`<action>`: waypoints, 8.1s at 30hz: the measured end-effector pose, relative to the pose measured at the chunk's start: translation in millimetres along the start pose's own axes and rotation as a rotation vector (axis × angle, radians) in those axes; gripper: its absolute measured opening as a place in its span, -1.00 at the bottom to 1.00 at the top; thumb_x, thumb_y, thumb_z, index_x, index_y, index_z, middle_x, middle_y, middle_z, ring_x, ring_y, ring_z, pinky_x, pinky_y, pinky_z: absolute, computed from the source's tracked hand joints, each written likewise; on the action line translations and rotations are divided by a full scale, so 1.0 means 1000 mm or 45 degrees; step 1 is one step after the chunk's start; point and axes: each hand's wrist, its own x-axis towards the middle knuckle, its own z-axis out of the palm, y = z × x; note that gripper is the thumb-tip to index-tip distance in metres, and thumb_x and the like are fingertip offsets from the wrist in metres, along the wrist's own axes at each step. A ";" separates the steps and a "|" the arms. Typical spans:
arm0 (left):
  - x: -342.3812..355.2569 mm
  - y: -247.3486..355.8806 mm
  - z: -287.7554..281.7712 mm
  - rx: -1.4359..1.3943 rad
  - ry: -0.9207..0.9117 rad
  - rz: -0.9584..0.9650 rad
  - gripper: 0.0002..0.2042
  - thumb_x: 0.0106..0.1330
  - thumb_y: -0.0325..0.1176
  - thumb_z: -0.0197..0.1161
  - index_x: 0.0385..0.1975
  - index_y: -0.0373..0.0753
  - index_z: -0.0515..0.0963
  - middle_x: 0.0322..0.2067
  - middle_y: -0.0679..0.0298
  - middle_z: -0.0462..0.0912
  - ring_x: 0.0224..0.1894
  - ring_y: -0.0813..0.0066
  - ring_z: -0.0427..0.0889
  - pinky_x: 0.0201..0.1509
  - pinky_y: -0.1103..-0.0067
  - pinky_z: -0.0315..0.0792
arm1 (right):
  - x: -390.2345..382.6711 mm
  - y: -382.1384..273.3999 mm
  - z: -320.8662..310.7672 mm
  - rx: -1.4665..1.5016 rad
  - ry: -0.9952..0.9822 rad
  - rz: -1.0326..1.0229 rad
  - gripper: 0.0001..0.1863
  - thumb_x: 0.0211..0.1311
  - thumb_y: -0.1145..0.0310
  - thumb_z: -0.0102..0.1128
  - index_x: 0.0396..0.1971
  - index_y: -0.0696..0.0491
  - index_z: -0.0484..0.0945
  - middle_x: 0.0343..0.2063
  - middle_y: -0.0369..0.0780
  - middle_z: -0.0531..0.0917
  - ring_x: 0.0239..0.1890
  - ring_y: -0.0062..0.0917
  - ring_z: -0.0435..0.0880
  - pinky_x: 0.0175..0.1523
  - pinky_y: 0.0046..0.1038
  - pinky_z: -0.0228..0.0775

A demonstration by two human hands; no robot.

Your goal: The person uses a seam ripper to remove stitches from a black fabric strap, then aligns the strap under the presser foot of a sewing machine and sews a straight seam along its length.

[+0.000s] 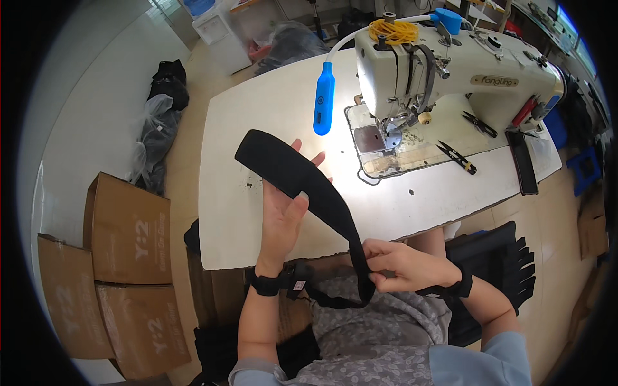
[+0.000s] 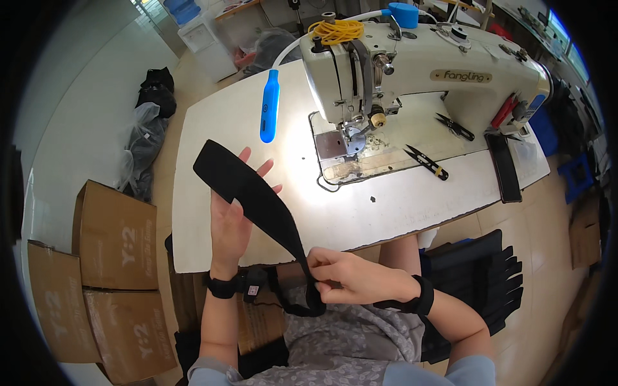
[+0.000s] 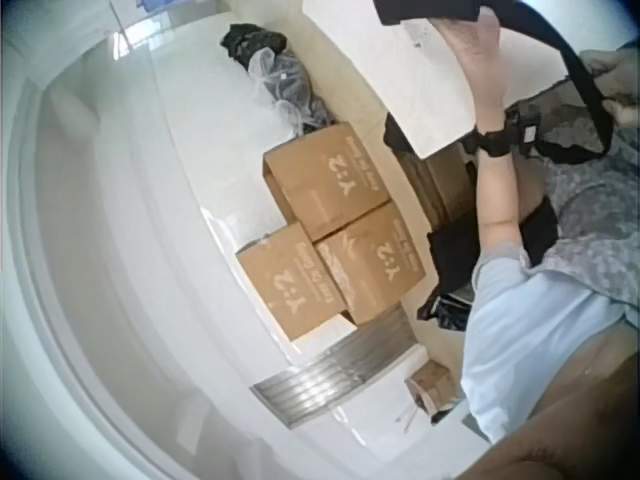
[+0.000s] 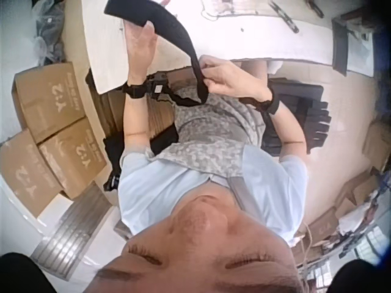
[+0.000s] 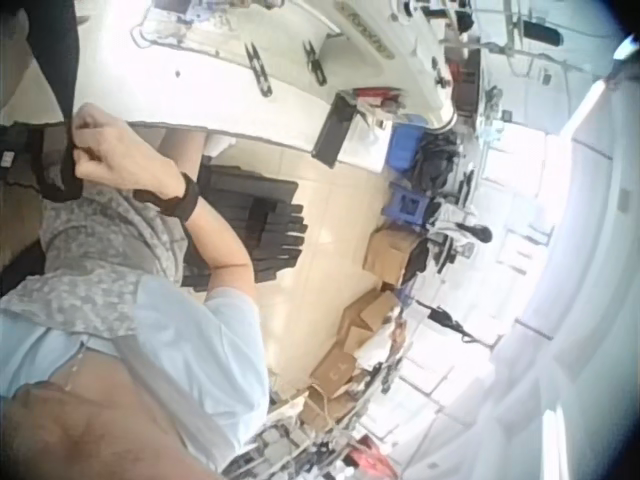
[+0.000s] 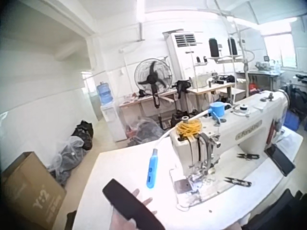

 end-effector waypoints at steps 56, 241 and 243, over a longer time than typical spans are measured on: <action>-0.113 -0.038 0.074 0.925 0.047 -0.259 -0.38 0.11 -0.54 0.37 0.18 -0.33 0.25 -0.23 0.11 0.58 -0.25 0.47 0.60 -0.21 0.60 0.48 | -0.001 0.036 0.007 0.652 0.854 0.434 -0.73 0.32 0.54 0.03 0.00 0.17 0.36 -0.31 -0.29 0.58 -0.29 -0.77 0.56 -0.32 -0.70 0.39; -0.037 -0.051 0.059 0.964 0.027 -0.389 -0.69 0.27 -0.50 0.21 -0.04 -0.33 0.31 -0.70 0.27 0.58 -0.67 0.60 0.56 -0.61 0.70 0.38 | 0.001 0.047 -0.026 -0.171 0.861 0.588 -0.74 0.09 0.33 0.27 -0.52 0.26 0.53 -0.78 -0.24 0.41 -0.68 -0.70 0.29 -0.54 -0.54 0.19; -0.044 -0.052 0.059 0.962 0.031 -0.324 -0.62 0.27 -0.51 0.21 0.05 -0.29 0.28 -0.71 0.27 0.58 -0.67 0.59 0.57 -0.58 0.69 0.38 | -0.001 0.041 -0.026 -0.152 0.801 0.605 -0.75 0.11 0.35 0.24 -0.51 0.26 0.52 -0.78 -0.24 0.39 -0.68 -0.70 0.28 -0.54 -0.53 0.18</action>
